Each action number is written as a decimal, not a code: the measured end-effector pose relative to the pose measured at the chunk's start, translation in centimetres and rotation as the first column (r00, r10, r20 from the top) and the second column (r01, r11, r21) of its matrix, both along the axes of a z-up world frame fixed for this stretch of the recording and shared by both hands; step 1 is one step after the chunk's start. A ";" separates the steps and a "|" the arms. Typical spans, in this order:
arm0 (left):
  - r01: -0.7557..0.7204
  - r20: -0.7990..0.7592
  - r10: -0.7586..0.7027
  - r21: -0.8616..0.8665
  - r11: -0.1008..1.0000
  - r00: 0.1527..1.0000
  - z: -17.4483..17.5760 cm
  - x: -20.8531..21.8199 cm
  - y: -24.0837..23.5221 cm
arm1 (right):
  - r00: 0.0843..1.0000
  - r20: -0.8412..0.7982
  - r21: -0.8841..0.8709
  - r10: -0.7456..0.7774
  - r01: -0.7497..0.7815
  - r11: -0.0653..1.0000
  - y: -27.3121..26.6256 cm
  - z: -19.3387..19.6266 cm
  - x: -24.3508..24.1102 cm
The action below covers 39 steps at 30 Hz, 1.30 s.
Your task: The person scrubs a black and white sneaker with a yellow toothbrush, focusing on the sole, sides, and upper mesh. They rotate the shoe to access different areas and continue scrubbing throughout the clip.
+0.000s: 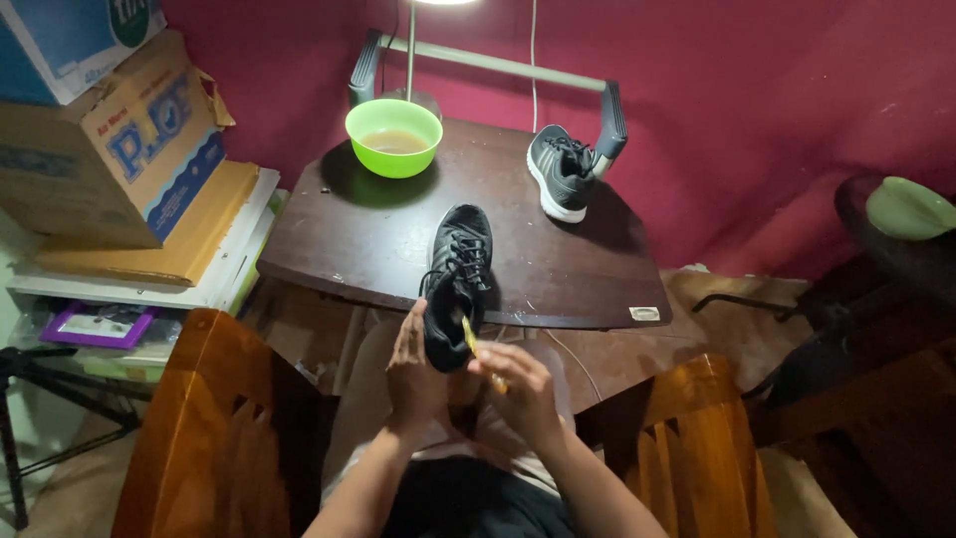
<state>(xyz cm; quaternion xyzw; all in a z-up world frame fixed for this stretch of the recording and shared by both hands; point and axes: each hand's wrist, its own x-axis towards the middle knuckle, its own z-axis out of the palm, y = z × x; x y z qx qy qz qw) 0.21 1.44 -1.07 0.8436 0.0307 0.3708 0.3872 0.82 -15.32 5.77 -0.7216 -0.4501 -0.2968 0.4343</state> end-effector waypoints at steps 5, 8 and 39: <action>-0.191 0.132 0.168 0.188 0.963 0.977 0.2 0.1 -1.2 | 0.999 -0.033 0.145 -0.003 0.008 0.989 1.2 0.1 2.9; -0.244 0.137 0.229 0.107 0.964 0.964 -0.5 0.3 -1.1 | 0.995 -0.094 0.124 0.042 -0.030 0.992 0.9 0.4 0.6; -0.296 0.220 0.262 0.136 0.946 0.940 2.3 1.6 -1.3 | 0.993 -0.105 0.011 -0.053 0.054 0.998 0.9 1.6 4.7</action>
